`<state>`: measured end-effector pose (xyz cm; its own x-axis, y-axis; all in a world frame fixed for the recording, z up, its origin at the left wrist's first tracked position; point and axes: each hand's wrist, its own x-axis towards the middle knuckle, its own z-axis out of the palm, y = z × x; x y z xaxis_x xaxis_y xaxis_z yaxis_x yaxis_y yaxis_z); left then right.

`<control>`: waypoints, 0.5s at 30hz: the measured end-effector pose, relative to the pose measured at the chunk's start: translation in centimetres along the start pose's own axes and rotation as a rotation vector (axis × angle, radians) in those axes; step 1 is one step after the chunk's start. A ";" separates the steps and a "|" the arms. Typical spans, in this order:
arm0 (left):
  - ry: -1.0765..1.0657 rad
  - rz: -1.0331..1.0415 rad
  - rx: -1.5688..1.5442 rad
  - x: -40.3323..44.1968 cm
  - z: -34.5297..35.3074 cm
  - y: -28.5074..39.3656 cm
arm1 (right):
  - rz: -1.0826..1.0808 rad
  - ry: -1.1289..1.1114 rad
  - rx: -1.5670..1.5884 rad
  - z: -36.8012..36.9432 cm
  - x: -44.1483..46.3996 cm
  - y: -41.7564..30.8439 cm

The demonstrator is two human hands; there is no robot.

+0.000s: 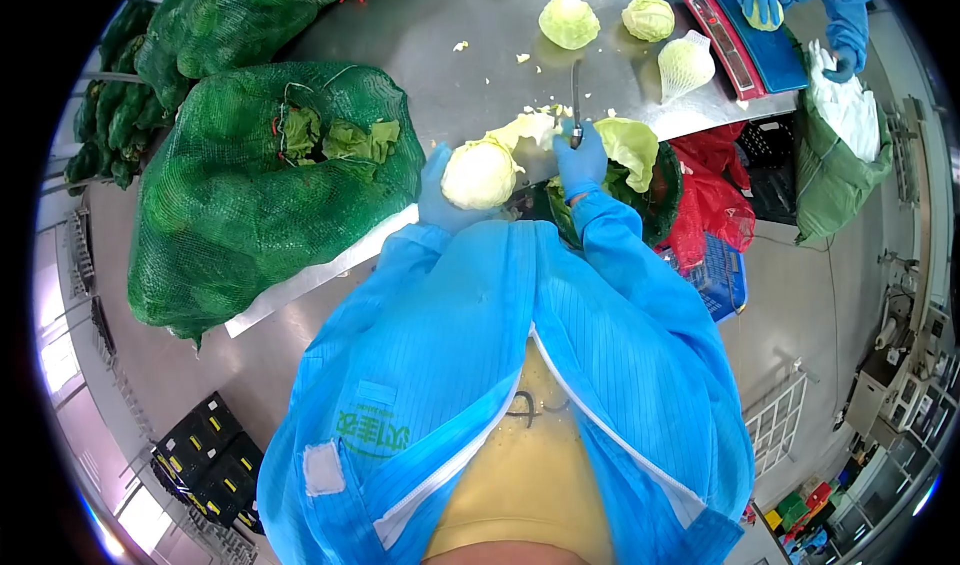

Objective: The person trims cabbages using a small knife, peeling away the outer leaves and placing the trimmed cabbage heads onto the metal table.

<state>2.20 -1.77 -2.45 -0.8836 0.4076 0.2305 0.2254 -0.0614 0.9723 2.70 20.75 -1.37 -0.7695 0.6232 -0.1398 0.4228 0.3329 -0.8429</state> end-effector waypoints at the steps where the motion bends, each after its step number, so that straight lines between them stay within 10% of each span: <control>1: -0.005 0.124 0.183 -0.3 -0.1 -0.6 | -0.126 0.013 0.025 -0.4 -0.9 -1.6; 7: 0.053 0.024 0.243 -2.4 -0.7 -4.4 | -0.657 -0.260 0.139 -0.5 -2.2 -6.5; 11: 0.184 -0.069 0.272 -2.9 -0.9 -5.7 | -0.308 -0.410 -0.021 0.6 0.3 -4.9; 13: 0.097 0.358 0.504 -2.0 -1.1 -3.2 | -0.300 -0.396 -0.026 0.8 0.5 -5.1; 15: 0.078 0.345 0.484 -2.1 -1.2 -2.6 | -0.287 -0.379 -0.034 0.9 0.8 -4.8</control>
<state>2.94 -3.59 -5.42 -0.7496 0.3690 0.5495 0.6497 0.2516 0.7173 -0.38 18.95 2.10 -0.9753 0.2022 -0.0887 0.1778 0.4808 -0.8586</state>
